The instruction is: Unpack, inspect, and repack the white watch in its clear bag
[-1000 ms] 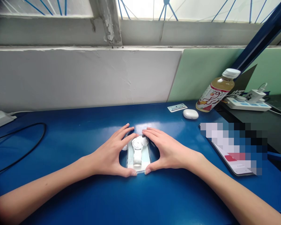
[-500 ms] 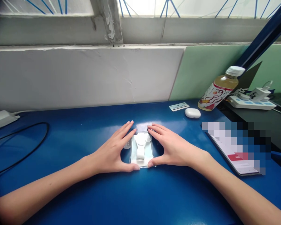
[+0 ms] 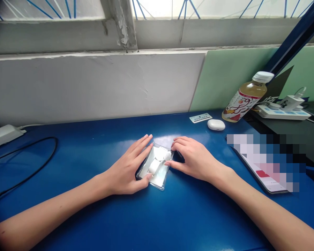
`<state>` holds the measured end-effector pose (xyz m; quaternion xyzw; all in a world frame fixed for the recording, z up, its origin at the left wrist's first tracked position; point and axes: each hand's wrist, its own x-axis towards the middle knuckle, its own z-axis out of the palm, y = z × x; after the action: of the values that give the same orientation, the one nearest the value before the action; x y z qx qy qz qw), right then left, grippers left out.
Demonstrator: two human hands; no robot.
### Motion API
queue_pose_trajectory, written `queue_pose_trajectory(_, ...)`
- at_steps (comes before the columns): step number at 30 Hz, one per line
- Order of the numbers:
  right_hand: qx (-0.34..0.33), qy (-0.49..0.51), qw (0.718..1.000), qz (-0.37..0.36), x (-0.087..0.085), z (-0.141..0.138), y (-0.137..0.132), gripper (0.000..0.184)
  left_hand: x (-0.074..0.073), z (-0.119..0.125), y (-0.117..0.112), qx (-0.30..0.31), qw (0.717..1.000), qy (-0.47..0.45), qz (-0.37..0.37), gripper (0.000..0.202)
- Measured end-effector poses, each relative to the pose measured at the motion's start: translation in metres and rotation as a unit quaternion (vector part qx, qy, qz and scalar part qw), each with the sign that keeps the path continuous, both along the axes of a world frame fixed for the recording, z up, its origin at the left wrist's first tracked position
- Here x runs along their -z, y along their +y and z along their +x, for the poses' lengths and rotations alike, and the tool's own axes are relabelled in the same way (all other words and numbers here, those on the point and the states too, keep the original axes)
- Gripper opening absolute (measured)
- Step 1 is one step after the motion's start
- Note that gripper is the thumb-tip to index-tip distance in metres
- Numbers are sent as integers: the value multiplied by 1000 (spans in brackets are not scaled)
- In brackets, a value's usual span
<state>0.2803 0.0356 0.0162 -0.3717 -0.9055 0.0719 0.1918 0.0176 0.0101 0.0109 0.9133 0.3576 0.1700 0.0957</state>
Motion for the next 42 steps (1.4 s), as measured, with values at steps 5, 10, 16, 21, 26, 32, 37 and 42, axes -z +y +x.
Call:
queue_pose_trajectory(5,-60,58,994,-74,-3,-4,-4,16,0,-1,2,5,1000,-29,5,61)
queue_pose_trajectory(10,-56,55,993,-91,-6,-4,-6,15,1,-1,3,30,999,-33,4,72)
queue_pose_trajectory(16,-82,28,994,-68,-4,0,-4,69,2,-1,2,60,996,-51,34,70)
queue_pose_trajectory(21,-73,14,994,-78,-3,-1,-4,78,4,-1,2,56,994,-75,57,65)
queue_pose_trajectory(26,-61,5,995,-76,-8,2,-2,71,3,2,-2,16,996,-44,75,63)
queue_pose_trajectory(32,-48,0,994,-93,-10,6,0,65,-8,1,-4,-17,997,51,61,67)
queue_pose_trajectory(37,-46,-3,994,-103,-11,4,0,64,-32,-11,0,-25,984,174,3,86)
queue_pose_trajectory(42,-56,-28,993,-103,-11,9,1,69,-40,-16,0,-33,978,203,-35,84)
